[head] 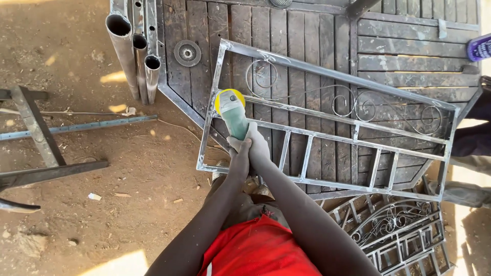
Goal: Using an angle grinder to smooth out weld joints on a decorative metal gate frame
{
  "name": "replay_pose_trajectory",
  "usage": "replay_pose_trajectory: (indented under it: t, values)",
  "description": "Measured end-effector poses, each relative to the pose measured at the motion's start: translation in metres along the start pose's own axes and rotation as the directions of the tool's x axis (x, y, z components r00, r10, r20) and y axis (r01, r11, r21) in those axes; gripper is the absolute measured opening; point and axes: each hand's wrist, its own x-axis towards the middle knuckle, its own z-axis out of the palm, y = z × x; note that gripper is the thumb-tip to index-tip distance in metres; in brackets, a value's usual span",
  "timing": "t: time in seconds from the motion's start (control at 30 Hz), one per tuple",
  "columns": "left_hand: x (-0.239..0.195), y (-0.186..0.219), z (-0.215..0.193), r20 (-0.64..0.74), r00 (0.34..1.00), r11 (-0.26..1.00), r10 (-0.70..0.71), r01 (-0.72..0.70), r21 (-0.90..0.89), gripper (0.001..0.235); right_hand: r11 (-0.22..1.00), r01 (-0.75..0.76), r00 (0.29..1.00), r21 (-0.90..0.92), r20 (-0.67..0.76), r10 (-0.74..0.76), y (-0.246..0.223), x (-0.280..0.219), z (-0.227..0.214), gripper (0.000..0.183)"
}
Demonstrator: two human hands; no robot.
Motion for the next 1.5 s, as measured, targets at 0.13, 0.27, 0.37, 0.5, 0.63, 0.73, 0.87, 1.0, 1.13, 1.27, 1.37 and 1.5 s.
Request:
replay_pose_trajectory:
  t: [0.13,0.27,0.37,0.5,0.63,0.73,0.87,1.0,1.13,1.27,1.37,1.5]
  values:
    - [-0.007,-0.008,0.014,0.015,1.0,0.999,-0.003,0.002,0.038,0.103,0.996,0.079,0.996,0.034,-0.054,-0.077,-0.048,-0.087,-0.016,0.064]
    - [-0.007,-0.02,0.048,0.077,0.997,0.998,0.014,-0.02,0.067,0.098,1.0,-0.009,1.0,0.017,0.003,0.009,0.007,-0.013,-0.056,0.052]
    - [0.039,-0.068,0.072,0.134,0.991,0.983,-0.026,0.001,0.183,0.099,0.991,-0.024,0.999,0.132,-0.035,0.029,0.036,0.015,-0.086,0.05]
    - [0.031,-0.079,0.127,0.149,0.989,0.966,-0.022,-0.017,0.257,0.099,0.988,-0.023,0.999,0.156,-0.025,0.027,0.036,0.008,-0.141,0.05]
    - [0.025,-0.104,0.191,0.127,0.992,0.956,-0.013,-0.025,0.292,0.097,0.925,-0.026,0.999,0.379,-0.027,0.039,0.09,0.063,-0.205,0.044]
    - [0.003,-0.095,0.25,0.054,0.998,0.931,0.02,-0.038,0.362,0.1,0.9,-0.097,0.995,0.426,0.048,0.084,0.145,0.147,-0.255,0.058]
    - [0.034,-0.159,0.326,0.072,0.997,0.975,0.027,-0.043,0.219,0.088,0.968,-0.068,0.998,0.241,0.01,0.068,0.112,0.095,-0.334,0.074]
    - [0.028,-0.178,0.376,0.084,0.996,0.964,0.044,-0.065,0.259,0.084,0.962,-0.063,0.996,0.266,-0.047,0.078,0.131,0.109,-0.387,0.064]
    - [0.024,-0.197,0.419,0.149,0.989,0.946,-0.001,-0.047,0.322,0.083,0.964,-0.064,0.992,0.257,-0.086,0.089,0.152,0.132,-0.432,0.056]
    - [0.013,-0.203,0.454,0.203,0.978,0.922,-0.046,-0.037,0.386,0.081,0.944,-0.076,0.979,0.32,-0.153,0.131,0.154,0.112,-0.463,0.067]
    - [0.007,-0.2,0.463,0.251,0.965,0.893,-0.074,-0.048,0.448,0.085,0.914,-0.09,0.963,0.396,-0.199,0.182,0.151,0.111,-0.473,0.067]
    - [-0.001,-0.198,0.442,0.265,0.961,0.91,-0.075,-0.043,0.412,0.099,0.953,-0.073,0.974,0.294,-0.185,0.132,0.15,0.108,-0.451,0.065]
